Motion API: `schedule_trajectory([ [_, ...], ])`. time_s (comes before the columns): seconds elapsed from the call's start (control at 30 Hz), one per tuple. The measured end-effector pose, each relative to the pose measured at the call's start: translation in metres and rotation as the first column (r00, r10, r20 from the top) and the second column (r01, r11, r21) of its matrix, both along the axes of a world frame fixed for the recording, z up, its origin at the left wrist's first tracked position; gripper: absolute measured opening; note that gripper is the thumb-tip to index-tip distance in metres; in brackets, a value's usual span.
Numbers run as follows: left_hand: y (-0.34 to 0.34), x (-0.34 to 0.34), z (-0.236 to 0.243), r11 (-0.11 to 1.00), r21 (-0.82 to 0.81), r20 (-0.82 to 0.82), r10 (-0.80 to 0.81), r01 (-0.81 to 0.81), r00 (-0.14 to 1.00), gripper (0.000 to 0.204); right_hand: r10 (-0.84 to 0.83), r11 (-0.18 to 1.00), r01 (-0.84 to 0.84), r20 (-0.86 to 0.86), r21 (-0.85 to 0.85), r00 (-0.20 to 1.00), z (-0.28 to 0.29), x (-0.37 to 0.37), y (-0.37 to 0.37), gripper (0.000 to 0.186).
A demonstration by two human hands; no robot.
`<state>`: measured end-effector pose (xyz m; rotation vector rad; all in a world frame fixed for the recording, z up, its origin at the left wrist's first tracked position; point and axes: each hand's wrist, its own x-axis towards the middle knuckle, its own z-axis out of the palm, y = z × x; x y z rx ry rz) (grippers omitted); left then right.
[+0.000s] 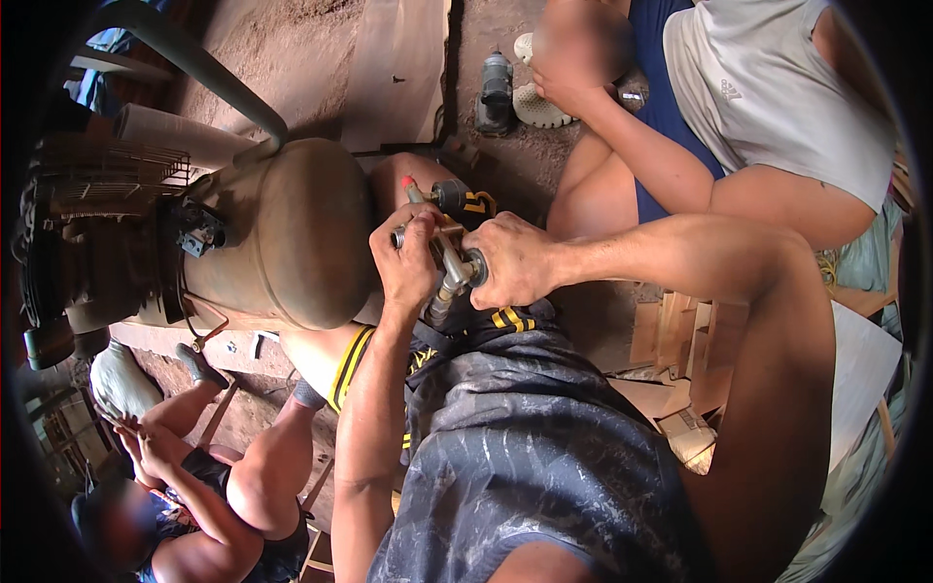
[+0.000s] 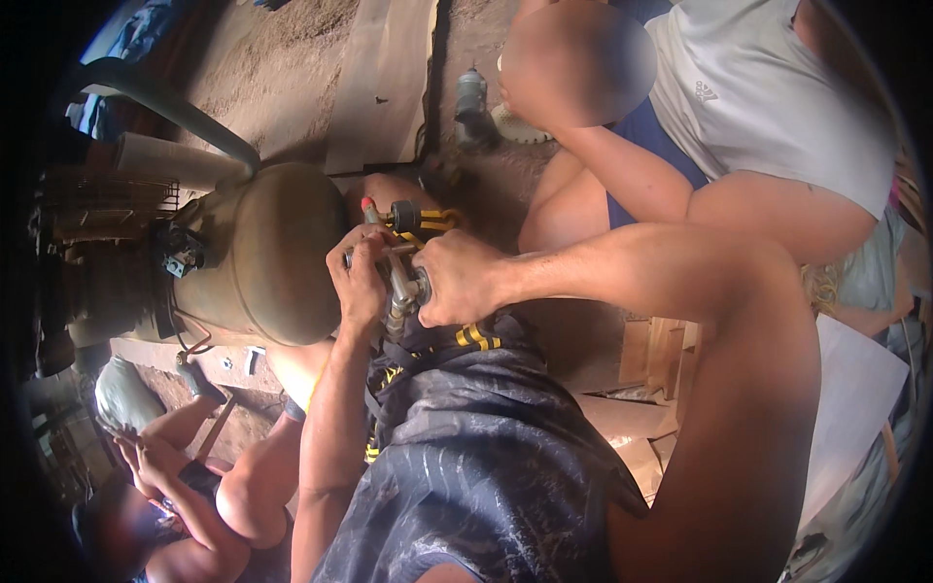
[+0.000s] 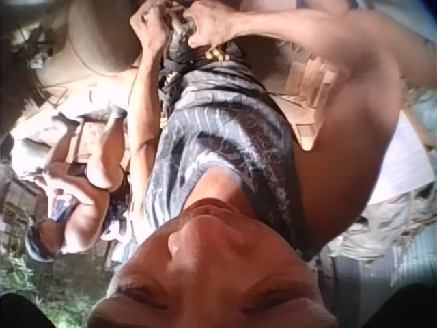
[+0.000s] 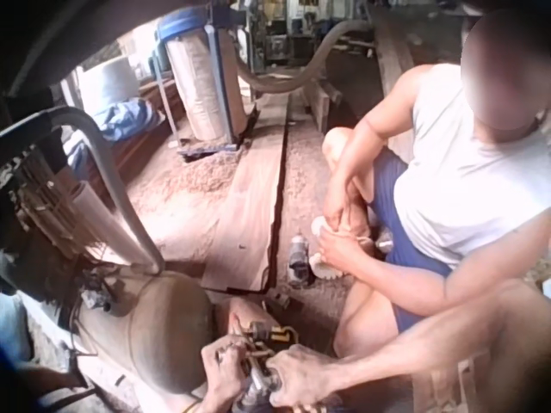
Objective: The recorder is working with a group of people to inspect and repair an air compressor manifold and pressure switch assembly.
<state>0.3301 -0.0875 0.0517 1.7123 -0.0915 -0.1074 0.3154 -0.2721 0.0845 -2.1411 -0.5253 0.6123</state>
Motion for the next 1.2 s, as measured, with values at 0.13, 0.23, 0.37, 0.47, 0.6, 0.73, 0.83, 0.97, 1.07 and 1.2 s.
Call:
schedule_trajectory([
  [0.13, -0.003, 0.002, -0.008, 0.998, 0.007, -0.157, 0.070, -0.070, 0.985, 0.030, -0.019, 1.000, 0.020, 0.069, -0.002, 0.997, -0.004, 0.007, -0.001, 0.037],
  [0.23, -0.002, 0.001, -0.019, 0.994, 0.001, -0.216, 0.103, -0.105, 0.971, 0.033, -0.041, 0.999, 0.041, 0.112, -0.002, 0.993, -0.005, 0.010, -0.001, 0.038],
  [0.37, -0.006, -0.004, -0.029, 0.975, -0.086, -0.410, 0.155, -0.207, 0.899, 0.034, 0.003, 0.997, -0.001, 0.024, -0.083, 1.000, 0.002, 0.021, -0.004, 0.039],
  [0.47, -0.005, -0.005, -0.003, 0.951, -0.197, -0.582, 0.081, -0.237, 0.809, 0.036, 0.149, 0.988, -0.155, -0.184, -0.016, 0.972, 0.018, 0.040, -0.013, 0.032],
  [0.6, 0.024, -0.011, 0.079, 0.995, -0.032, -0.389, -0.095, 0.090, 0.916, 0.065, 0.242, 0.933, -0.005, -0.617, 0.360, 0.749, 0.039, 0.042, -0.038, 0.017],
  [0.73, 0.044, -0.016, 0.119, 0.805, 0.561, 0.331, -0.433, 0.194, 0.838, 0.105, 0.224, 0.924, 0.160, -0.829, 0.348, 0.512, 0.047, 0.033, -0.049, 0.016],
  [0.83, 0.036, -0.012, 0.097, 0.682, 0.562, 0.270, -0.687, 0.469, 0.675, 0.096, 0.333, 0.850, 0.298, -0.881, 0.435, 0.336, 0.044, 0.024, -0.042, 0.013],
  [0.97, 0.029, -0.014, 0.055, 0.760, 0.348, 0.266, -0.641, 0.548, 0.720, 0.069, 0.376, 0.844, 0.359, -0.916, 0.400, 0.138, 0.030, 0.006, -0.034, 0.010],
  [1.07, 0.024, -0.030, 0.031, 0.780, 0.391, 0.263, -0.604, 0.489, 0.753, 0.062, 0.249, 0.896, 0.321, -0.946, 0.307, 0.210, 0.014, -0.008, -0.034, 0.010],
  [1.2, 0.017, -0.046, 0.014, 0.706, 0.556, 0.194, -0.623, 0.438, 0.758, 0.065, 0.164, 0.943, 0.184, -0.871, 0.276, 0.463, -0.001, -0.016, -0.035, 0.009],
])
